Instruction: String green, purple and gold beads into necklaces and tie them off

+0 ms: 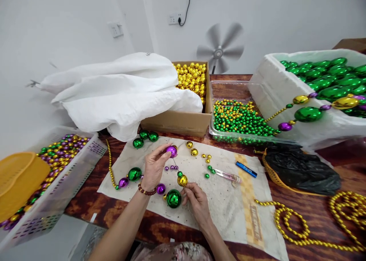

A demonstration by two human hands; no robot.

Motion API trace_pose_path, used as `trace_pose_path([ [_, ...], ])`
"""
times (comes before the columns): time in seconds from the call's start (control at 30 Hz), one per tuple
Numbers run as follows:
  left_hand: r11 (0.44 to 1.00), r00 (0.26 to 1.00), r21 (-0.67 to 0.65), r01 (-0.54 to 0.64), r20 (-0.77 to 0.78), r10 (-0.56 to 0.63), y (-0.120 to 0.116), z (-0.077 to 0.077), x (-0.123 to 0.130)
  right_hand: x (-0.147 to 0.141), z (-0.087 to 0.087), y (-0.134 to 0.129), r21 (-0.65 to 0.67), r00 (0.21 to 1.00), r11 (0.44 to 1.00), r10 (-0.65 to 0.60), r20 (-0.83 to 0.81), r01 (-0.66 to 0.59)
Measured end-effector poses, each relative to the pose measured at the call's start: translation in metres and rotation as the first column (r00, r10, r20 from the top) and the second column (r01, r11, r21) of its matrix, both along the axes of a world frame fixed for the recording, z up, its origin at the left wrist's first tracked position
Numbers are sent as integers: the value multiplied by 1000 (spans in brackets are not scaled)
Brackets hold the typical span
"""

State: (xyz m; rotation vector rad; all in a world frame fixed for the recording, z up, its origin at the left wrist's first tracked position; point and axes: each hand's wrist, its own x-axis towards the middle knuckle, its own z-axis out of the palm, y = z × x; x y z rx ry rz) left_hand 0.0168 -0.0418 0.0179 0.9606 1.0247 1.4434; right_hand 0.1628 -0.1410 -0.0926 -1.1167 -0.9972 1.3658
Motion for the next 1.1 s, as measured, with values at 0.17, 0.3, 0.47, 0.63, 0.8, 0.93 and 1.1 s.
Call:
trace_pose_path([
  [0.17,1000,1000,-1,8,-18,-8,-5,0,2,-1,1,0,-8,1000,1000,-3,-25,3],
  [0.3,1000,998,14,12,-59,-12,-9,-3,3,-1,4,1,0,1000,1000,7,-18,-7],
  [0.47,998,996,37,44,-80,-41,-15,-8,4,-3,8,6,18,999,1000,9,-44,-8],
  [0.63,995,996,71,66,-70,-61,-19,-5,6,-8,14,9,39,997,999,-5,-78,8],
  [0.8,999,998,15,42,-53,-41,-20,0,7,-9,19,9,41,997,999,-8,-81,12],
  [0.93,999,998,-16,46,-41,-47,-20,-1,7,-8,20,9,31,997,999,-4,-81,7],
  [1.1,996,998,-65,67,-14,-68,-22,-4,10,-10,26,12,4,993,1000,-13,-115,13],
])
